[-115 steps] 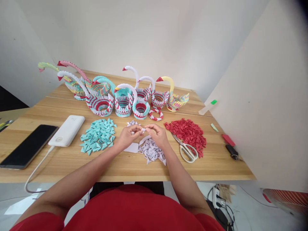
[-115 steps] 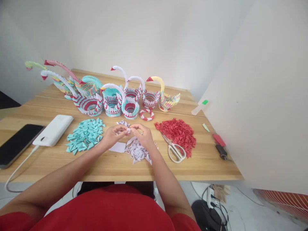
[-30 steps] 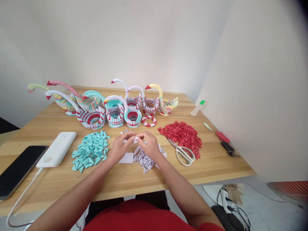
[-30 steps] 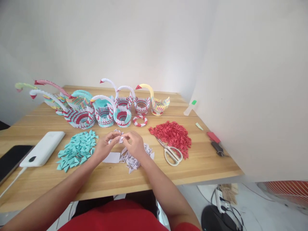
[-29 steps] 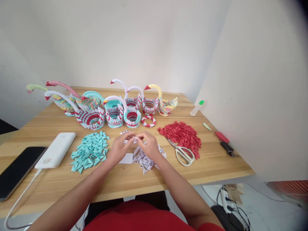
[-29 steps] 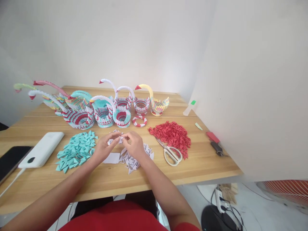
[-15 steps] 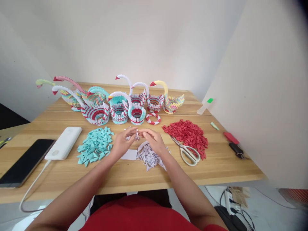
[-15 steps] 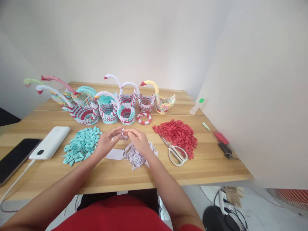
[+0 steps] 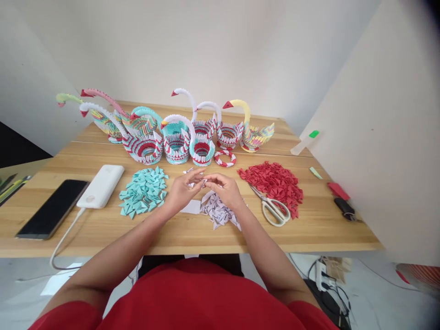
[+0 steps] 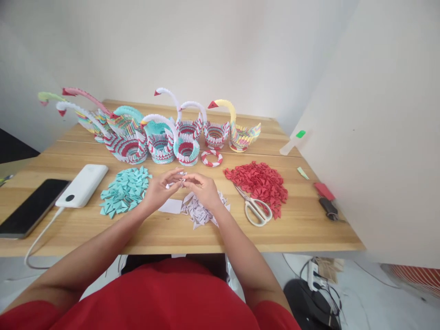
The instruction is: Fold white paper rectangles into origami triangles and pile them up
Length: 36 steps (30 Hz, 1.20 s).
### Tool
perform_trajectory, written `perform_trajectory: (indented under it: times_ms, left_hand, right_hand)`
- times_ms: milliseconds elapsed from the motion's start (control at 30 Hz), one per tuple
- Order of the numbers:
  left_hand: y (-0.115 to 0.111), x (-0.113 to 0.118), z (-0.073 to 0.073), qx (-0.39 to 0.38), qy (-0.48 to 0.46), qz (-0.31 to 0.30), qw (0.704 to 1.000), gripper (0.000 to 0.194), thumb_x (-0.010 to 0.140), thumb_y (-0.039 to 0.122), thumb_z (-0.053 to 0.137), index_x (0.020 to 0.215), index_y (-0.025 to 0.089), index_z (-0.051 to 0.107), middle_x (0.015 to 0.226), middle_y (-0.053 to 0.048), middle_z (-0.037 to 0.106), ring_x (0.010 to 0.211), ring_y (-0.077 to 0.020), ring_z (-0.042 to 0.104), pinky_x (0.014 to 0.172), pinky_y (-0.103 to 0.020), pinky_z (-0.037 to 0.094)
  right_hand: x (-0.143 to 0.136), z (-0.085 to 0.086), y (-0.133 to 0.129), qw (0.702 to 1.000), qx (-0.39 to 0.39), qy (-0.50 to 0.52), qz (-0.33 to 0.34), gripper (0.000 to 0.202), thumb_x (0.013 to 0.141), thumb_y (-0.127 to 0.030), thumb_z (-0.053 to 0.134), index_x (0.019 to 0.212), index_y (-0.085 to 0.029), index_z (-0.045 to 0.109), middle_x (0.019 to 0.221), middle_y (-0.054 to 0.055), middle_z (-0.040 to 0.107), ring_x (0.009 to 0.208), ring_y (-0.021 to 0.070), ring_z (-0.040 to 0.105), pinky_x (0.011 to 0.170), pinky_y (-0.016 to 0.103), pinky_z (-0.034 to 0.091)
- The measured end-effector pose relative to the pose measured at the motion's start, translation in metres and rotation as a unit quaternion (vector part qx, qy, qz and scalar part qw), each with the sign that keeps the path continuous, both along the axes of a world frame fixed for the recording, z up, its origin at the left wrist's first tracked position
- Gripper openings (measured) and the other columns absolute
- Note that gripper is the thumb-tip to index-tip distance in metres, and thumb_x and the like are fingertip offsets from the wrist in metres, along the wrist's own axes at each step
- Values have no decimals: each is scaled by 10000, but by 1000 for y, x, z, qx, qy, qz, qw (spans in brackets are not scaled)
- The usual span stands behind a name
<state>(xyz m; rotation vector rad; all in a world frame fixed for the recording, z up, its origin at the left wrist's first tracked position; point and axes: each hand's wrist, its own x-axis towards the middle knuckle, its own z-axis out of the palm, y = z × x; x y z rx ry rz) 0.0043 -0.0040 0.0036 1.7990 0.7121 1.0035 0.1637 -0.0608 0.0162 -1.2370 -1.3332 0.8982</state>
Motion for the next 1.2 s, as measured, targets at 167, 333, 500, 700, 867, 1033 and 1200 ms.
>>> perform_trajectory:
  times_ms: [167,333,500,700,867,1033,1200]
  left_hand:
    - [-5,0,6,121,46,40,991,412,836,168,578,1247,191,576,1040,-76,727,898,-203,704,812,-314,556]
    - [-10,2,2,259,98,78,958,418,862,148,526,1278,190,549,1100,-100,703,962,-231,684,848,-355,540]
    - [-13,2,1,292,100,75,948,443,883,148,493,1321,209,508,1126,-106,692,1004,-231,669,854,-353,534]
    - [-11,1,7,87,33,64,994,352,903,238,510,1240,174,594,1119,-92,702,970,-218,686,844,-333,547]
    - [-10,2,-1,88,48,66,993,269,850,273,611,1085,181,703,1080,-79,716,957,-246,689,851,-349,540]
    - [-7,1,-6,144,41,81,985,233,870,280,602,1054,199,720,1000,-84,740,881,-243,700,787,-346,531]
    - [-7,0,-1,160,41,89,982,205,876,307,592,968,199,739,853,-68,751,773,-214,686,735,-320,502]
  right_hand:
    - [-1,-1,0,998,38,-53,-25,137,793,-285,642,902,-223,696,848,11,726,780,175,672,764,321,538]
    - [-3,-5,-2,983,97,-134,-78,145,809,-234,599,933,-220,674,863,20,714,775,177,657,771,320,521]
    - [-6,-2,-5,968,133,-180,-110,116,807,-209,583,885,-221,668,823,21,704,748,180,642,768,323,503]
    - [-6,-7,-2,987,51,-16,-151,95,782,-294,638,814,-206,656,749,9,688,703,158,642,682,287,511]
    - [-8,-12,0,987,47,3,-157,90,761,-284,649,783,-199,633,757,3,678,731,151,645,701,285,512]
    - [-10,-14,-1,988,73,-37,-132,240,797,-247,608,1034,-222,638,802,-4,675,756,147,638,766,304,516]
    - [-12,-18,-3,989,79,-67,-104,293,825,-237,573,1108,-243,648,908,16,688,834,162,640,793,302,509]
